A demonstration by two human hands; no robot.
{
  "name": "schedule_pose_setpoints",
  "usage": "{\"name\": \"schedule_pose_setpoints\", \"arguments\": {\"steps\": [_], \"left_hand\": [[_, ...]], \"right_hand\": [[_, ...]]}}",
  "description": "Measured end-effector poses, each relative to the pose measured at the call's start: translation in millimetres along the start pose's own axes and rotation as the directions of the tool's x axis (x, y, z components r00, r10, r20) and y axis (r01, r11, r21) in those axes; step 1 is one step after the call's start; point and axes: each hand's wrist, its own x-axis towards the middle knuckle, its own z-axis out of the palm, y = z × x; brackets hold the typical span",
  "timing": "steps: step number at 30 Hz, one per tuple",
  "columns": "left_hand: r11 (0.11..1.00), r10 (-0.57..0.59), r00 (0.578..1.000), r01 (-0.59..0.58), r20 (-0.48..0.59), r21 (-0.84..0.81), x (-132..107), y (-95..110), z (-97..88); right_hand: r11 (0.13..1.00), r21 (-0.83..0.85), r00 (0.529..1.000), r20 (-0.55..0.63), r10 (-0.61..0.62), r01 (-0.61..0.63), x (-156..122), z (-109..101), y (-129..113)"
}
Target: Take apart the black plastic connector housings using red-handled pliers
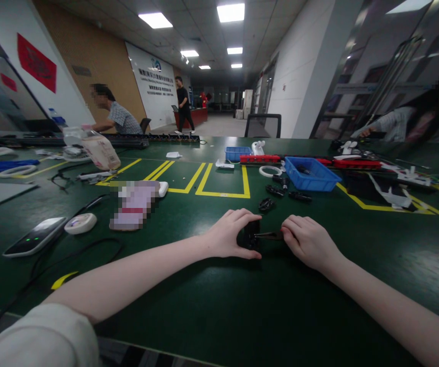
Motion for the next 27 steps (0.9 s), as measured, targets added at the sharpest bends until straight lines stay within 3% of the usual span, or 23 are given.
{"name": "schedule_pose_setpoints", "arguments": {"steps": [18,27], "left_hand": [[0.997,-0.067,0.994,0.071,0.086,-0.041,3.3,-1.5,-0.2],[0.997,-0.051,0.996,0.054,0.068,-0.052,1.5,-0.5,-1.1]], "right_hand": [[1.0,0.004,1.0,0.004,-0.028,0.028,-0.2,-1.4,-3.3],[1.0,0.002,1.0,-0.004,-0.016,0.016,-0.6,0.0,-1.1]]}}
